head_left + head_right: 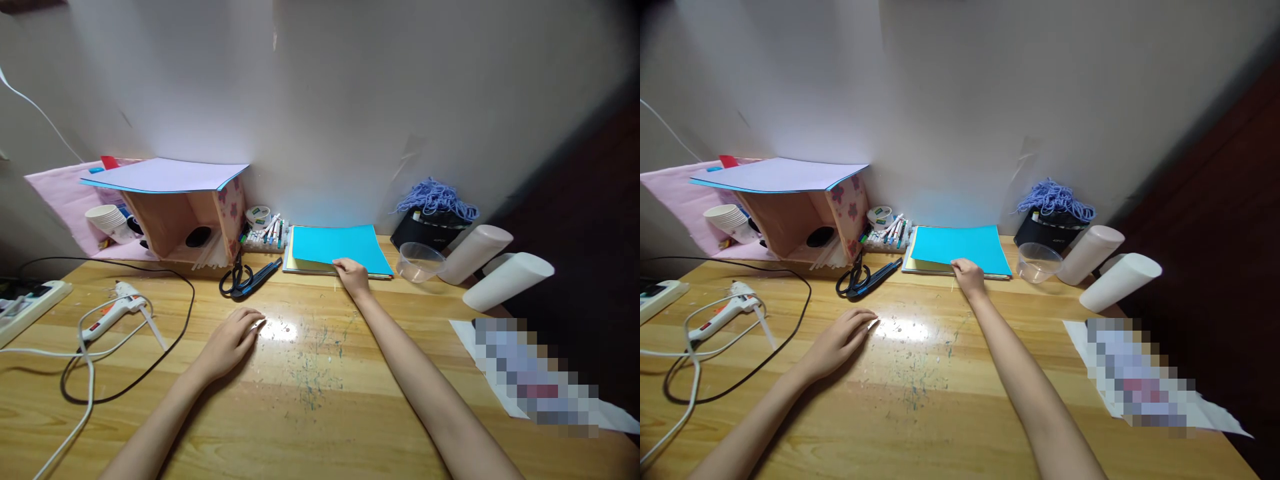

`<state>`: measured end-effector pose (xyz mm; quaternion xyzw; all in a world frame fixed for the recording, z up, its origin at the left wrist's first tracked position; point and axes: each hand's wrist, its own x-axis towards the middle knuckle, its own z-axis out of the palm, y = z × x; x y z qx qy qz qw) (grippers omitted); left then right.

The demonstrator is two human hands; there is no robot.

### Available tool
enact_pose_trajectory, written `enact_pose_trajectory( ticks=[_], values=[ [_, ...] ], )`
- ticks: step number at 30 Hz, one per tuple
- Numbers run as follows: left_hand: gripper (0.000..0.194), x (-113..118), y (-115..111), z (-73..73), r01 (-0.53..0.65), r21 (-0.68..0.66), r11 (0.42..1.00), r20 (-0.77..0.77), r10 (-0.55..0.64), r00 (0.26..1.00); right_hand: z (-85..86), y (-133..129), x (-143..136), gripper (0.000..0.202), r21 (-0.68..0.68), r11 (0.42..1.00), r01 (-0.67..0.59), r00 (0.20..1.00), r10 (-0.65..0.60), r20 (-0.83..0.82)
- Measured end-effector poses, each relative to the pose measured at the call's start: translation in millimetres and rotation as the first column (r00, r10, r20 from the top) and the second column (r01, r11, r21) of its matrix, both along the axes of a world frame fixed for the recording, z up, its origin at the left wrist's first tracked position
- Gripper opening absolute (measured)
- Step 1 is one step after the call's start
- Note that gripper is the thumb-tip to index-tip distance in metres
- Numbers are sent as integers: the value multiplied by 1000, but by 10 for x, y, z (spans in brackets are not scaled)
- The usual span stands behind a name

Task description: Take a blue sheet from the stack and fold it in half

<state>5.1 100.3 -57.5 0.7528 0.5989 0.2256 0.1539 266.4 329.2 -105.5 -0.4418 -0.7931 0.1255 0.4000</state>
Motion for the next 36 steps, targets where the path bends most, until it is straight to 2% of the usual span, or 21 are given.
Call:
enact_pose_trajectory(
  ticks=[5, 9, 11, 14, 17, 20, 21, 22, 24, 26, 28, 31, 33, 36],
  values=[
    [28, -5, 2, -7, 6, -7, 1000, -3, -6, 1000, 16, -28, -13, 15, -24, 1000, -12, 994, 9, -108],
    [28, 10, -3, 8, 9, 2, 1000, 2, -9, 1000, 98, -30, -42, 22, -53, 999, -10, 982, 0, -190],
    [27, 20, -8, 19, 7, 9, 1000, 17, -8, 1000, 231, -42, -27, 25, -41, 999, 33, 960, -43, -276],
    [27, 38, -15, 29, -3, 15, 1000, 58, 2, 998, 550, -156, 76, 22, 50, 996, 76, 916, -50, -397],
    [28, 66, -18, 19, -14, -4, 1000, 116, 15, 993, 876, -454, 283, 15, 143, 988, -53, 912, 106, -396],
    [29, 103, -24, -14, -25, -66, 997, 222, 39, 974, 1039, -896, 542, 6, 113, 953, -281, 862, 302, -406],
    [32, 117, -27, -29, -24, -96, 995, 278, 50, 959, 1043, -1045, 627, 5, 40, 918, -394, 828, 374, -418],
    [35, 130, -29, -44, -22, -124, 992, 340, 63, 938, 1025, -1184, 709, 6, -41, 854, -519, 773, 449, -449],
    [44, 156, -32, -72, -15, -166, 986, 453, 90, 887, 939, -1404, 863, 7, -198, 683, -703, 676, 556, -483],
    [48, 174, -26, -92, -5, -187, 982, 534, 106, 839, 821, -1540, 1013, 17, -336, 570, -750, 659, 594, -462],
    [48, 188, -6, -105, -6, -199, 980, 586, 124, 801, 708, -1614, 1161, 23, -447, 508, -736, 676, 574, -462],
    [45, 226, 63, -107, -68, -211, 975, 566, 179, 805, 576, -1664, 1355, 21, -565, 469, -679, 734, 452, -507],
    [44, 292, 130, -95, -111, -206, 972, 477, 199, 856, 511, -1675, 1435, 20, -615, 496, -613, 790, 349, -505],
    [43, 457, 241, -61, -99, -165, 981, 264, 140, 954, 427, -1657, 1449, 21, -650, 564, -509, 851, 218, -477]
  ],
)
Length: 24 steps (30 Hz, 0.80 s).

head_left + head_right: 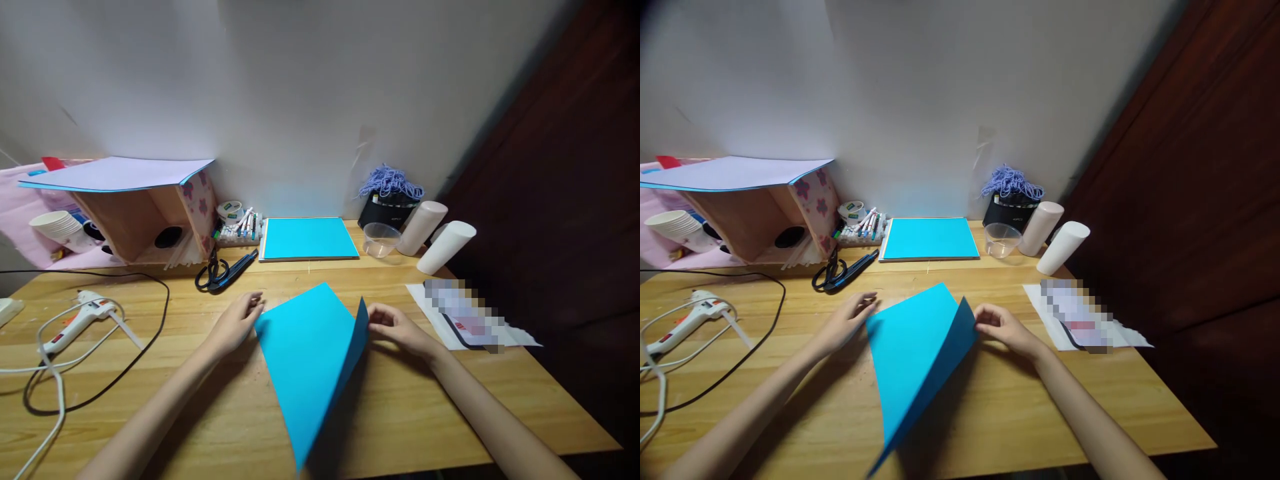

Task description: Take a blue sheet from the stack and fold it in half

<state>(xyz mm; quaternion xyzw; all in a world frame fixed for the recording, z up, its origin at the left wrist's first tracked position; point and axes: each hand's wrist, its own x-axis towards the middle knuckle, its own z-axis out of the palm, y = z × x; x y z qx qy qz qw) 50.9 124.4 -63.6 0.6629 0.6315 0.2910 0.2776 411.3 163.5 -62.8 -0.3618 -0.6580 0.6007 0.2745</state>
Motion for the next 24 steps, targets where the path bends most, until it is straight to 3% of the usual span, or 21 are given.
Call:
enact_pose_trajectory(
  ticks=[2, 4, 9, 11, 15, 20, 24],
  values=[
    [42, 113, 72, 20, 26, 32, 999, -170, -20, 985, -58, 34, -43, 21, 10, 996, 85, 996, -85, 22],
    [45, 187, 148, 26, 36, 24, 999, -227, -30, 973, -122, 81, -100, 21, 32, 988, 152, 986, -154, 69],
    [70, 211, 358, 27, -1, -219, 976, 81, 19, 997, -252, 220, -209, 21, 196, 954, 225, 920, -274, 279],
    [73, 229, 418, 54, 13, -293, 956, 82, 12, 997, -247, 262, -247, 22, 259, 942, 212, 890, -295, 347],
    [55, 378, 406, 118, 95, -237, 967, -116, -125, 985, -140, 278, -353, 25, 312, 938, 154, 834, -292, 469],
    [38, 619, 246, 63, 2, -92, 996, -298, -29, 954, -91, 244, -447, 21, 456, 885, 98, 777, -354, 520],
    [27, 661, 219, -8, 35, -113, 993, -300, -68, 951, -187, 272, -415, 17, 489, 857, 160, 831, -384, 401]
  ],
)
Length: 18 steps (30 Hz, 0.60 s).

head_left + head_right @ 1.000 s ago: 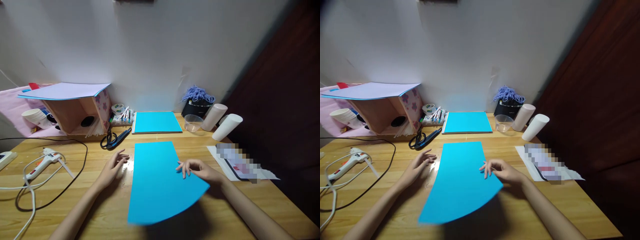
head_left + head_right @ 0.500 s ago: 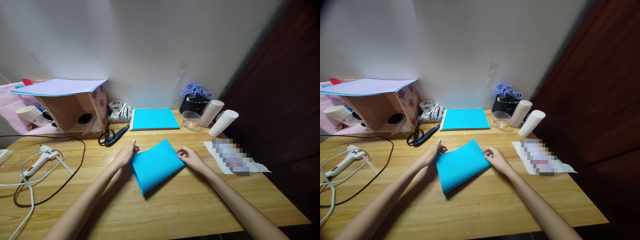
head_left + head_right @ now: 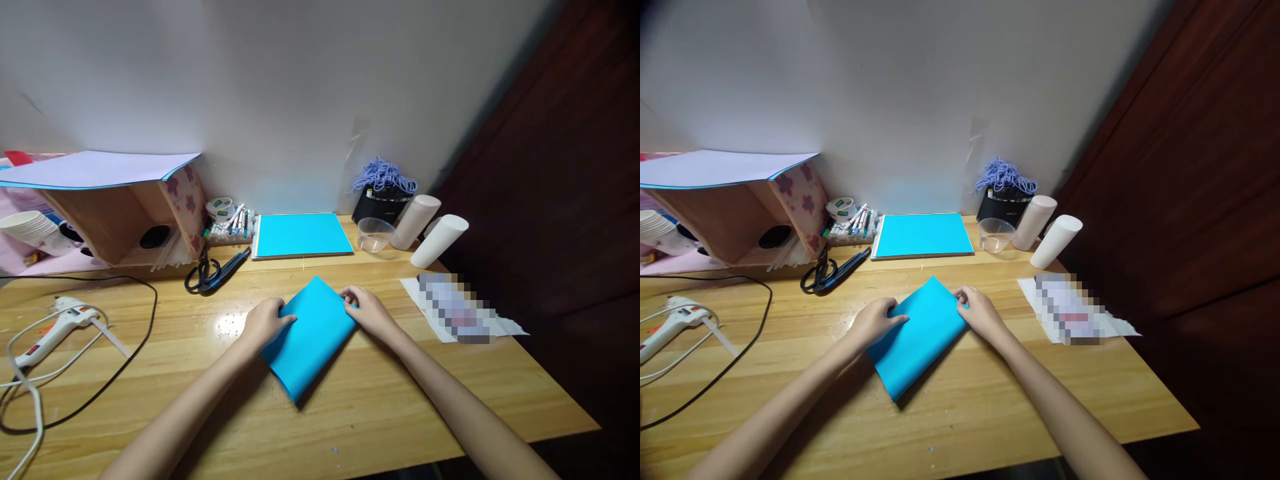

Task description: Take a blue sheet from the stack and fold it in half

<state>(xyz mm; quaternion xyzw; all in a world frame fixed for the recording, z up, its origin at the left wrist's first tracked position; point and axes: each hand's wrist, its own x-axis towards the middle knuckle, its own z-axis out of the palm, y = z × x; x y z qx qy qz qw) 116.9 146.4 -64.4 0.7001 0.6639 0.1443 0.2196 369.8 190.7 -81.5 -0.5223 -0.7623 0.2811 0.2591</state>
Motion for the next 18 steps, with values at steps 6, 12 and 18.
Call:
enact_pose_trajectory(
  ticks=[6, 12, 18],
  values=[
    [31, -8, 72, -3, -91, 93, 991, 370, 51, 928, -67, -46, -49, 41, -199, 953, 226, 802, -299, -517],
    [30, 155, -37, 3, -249, 119, 961, 535, 149, 832, 128, -304, -265, 47, -555, 740, -380, 622, -239, -745],
    [29, 240, -136, -51, -263, 105, 959, 591, 153, 792, 110, -324, -245, 45, -605, 717, -345, 641, -291, -710]
  ],
)
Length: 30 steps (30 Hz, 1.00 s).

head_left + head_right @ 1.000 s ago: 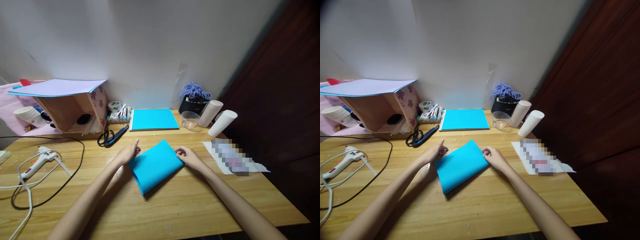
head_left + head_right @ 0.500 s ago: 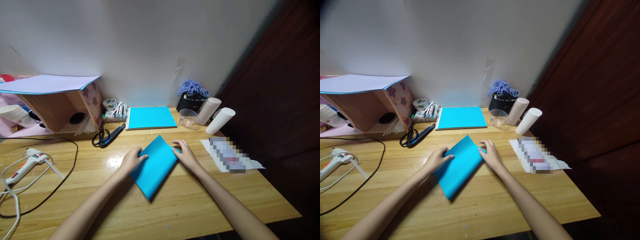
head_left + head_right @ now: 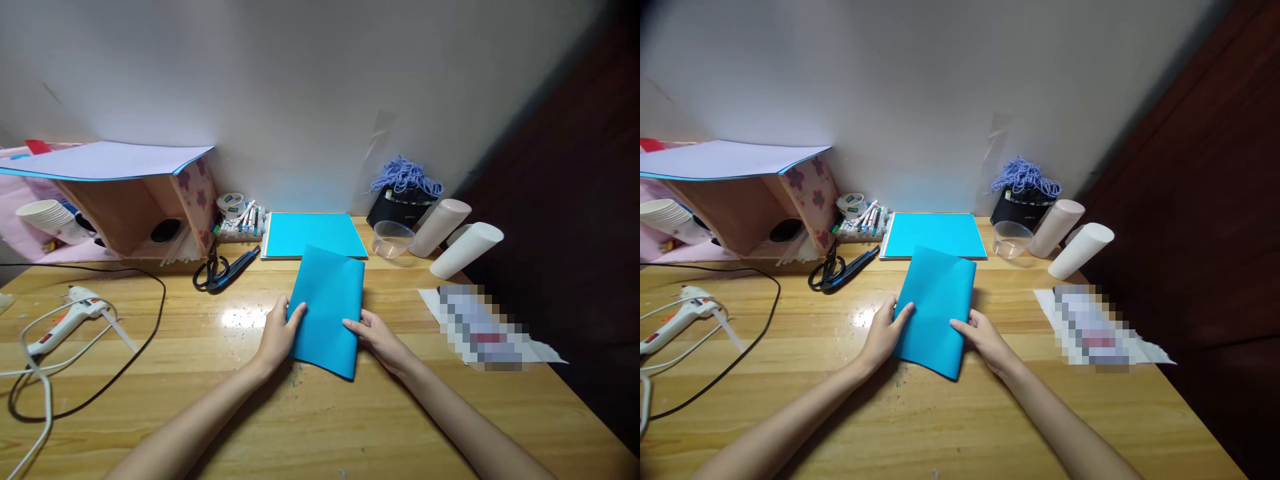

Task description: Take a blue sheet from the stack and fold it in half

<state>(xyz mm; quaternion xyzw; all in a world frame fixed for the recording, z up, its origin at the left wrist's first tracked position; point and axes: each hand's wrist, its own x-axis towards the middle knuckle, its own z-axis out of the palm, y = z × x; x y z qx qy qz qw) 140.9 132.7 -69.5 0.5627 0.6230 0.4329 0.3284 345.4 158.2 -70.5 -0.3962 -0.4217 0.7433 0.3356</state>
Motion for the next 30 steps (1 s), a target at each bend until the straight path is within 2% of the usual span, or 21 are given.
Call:
enact_pose_trajectory(
  ticks=[7, 14, 21, 24, 30],
  values=[
    [31, 18, -53, -77, -32, 3, 999, 21, 32, 999, -66, 21, 32, 43, 56, 997, -51, 999, 51, -10],
    [30, -5, -31, -114, -6, -5, 1000, 13, 6, 1000, -69, 30, 59, 47, 78, 993, -84, 996, 82, 24],
    [31, -169, 98, -10, 103, 33, 994, -12, -102, 995, -45, 12, 67, 45, 50, 984, -172, 953, 154, 261],
    [33, -209, 128, -7, 96, 24, 995, -4, -95, 995, -50, 21, 68, 42, 44, 990, -131, 964, 117, 238],
    [31, -150, 51, -27, 206, 17, 978, -38, -205, 978, -43, 90, 113, 40, 126, 987, 104, 987, -119, 113]
  ],
)
